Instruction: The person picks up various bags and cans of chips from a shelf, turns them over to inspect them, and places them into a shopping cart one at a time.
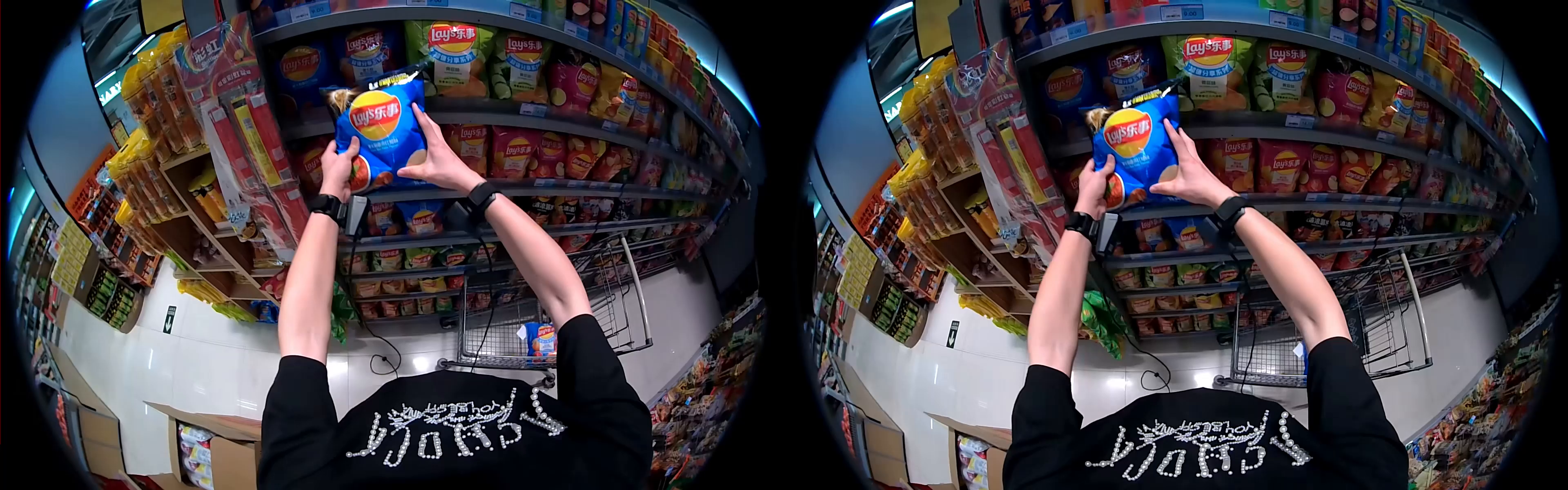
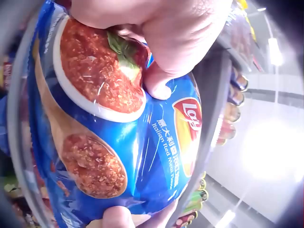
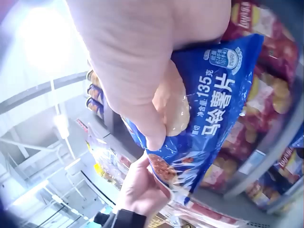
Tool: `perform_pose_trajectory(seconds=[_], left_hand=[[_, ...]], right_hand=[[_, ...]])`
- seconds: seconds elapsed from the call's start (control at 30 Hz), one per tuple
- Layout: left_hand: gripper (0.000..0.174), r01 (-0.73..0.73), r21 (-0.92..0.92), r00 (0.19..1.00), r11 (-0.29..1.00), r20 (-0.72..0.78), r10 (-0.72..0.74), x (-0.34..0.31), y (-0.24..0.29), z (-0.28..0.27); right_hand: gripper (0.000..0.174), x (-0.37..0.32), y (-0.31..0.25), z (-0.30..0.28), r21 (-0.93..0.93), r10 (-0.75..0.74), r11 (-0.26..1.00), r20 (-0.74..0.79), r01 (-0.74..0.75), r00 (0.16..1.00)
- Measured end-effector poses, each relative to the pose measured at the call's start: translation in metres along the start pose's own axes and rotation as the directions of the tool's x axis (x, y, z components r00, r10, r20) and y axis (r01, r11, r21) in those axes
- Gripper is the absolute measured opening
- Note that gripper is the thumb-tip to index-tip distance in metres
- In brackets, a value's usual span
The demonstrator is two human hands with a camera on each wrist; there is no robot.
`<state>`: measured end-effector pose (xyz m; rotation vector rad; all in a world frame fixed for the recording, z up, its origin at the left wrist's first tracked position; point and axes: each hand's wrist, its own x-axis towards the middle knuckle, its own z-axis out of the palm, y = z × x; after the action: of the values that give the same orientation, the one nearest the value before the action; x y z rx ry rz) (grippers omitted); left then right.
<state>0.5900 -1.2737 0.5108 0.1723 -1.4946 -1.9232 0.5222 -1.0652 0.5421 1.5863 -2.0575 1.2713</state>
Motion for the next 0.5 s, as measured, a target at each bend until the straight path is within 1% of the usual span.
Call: perform_pose_trajectory(seconds=[0.03,0.1,0.13,0.17,0.23,0.3,0.33,0.37,0.43,0.47,0.5], left_hand=[[0.042,-0.070,0.063,0.997,0.996,-0.019,0.071,0.014,0.021,0.000],[0.055,-0.165,0.195,0.977,0.967,-0.100,0.187,0.039,0.054,-0.002],[0.060,-0.233,0.346,0.957,0.909,-0.083,0.277,0.051,0.069,-0.004],[0.060,-0.276,0.431,0.939,0.859,-0.070,0.336,0.065,0.078,-0.007],[0.056,-0.302,0.513,0.896,0.803,-0.136,0.424,0.078,0.094,-0.006],[0.051,-0.253,0.737,0.802,0.626,-0.202,0.562,0.093,0.102,-0.008],[0.049,-0.245,0.765,0.818,0.595,-0.166,0.550,0.096,0.108,-0.009],[0.053,-0.281,0.744,0.839,0.606,-0.117,0.532,0.097,0.111,-0.012],[0.066,-0.345,0.707,0.829,0.618,-0.078,0.553,0.111,0.112,-0.020],[0.079,-0.409,0.658,0.858,0.633,0.041,0.512,0.117,0.111,-0.029],[0.091,-0.400,0.718,0.866,0.569,0.094,0.491,0.114,0.111,-0.033]], right_hand=[[0.114,0.021,-0.004,-0.004,-0.011,-0.055,0.998,-0.007,0.055,0.998],[0.114,0.057,-0.011,-0.008,-0.047,-0.101,0.994,0.006,0.101,0.995],[0.110,0.074,-0.011,-0.007,-0.061,-0.142,0.988,-0.025,0.141,0.990],[0.110,0.089,-0.012,-0.006,-0.063,-0.159,0.986,-0.027,0.157,0.987],[0.105,0.118,-0.012,-0.001,-0.016,-0.169,0.986,-0.061,0.169,0.984],[0.101,0.143,-0.008,0.010,-0.028,-0.197,0.980,-0.127,0.196,0.972],[0.099,0.155,-0.011,0.015,-0.009,-0.171,0.985,-0.127,0.172,0.977],[0.097,0.161,-0.012,0.023,0.016,-0.133,0.991,-0.119,0.136,0.984],[0.094,0.176,-0.020,0.029,0.046,-0.148,0.987,-0.132,0.155,0.980],[0.093,0.183,-0.023,0.032,0.042,-0.099,0.994,-0.121,0.105,0.988],[0.091,0.190,-0.022,0.038,0.041,-0.045,0.998,-0.109,0.049,0.993]])
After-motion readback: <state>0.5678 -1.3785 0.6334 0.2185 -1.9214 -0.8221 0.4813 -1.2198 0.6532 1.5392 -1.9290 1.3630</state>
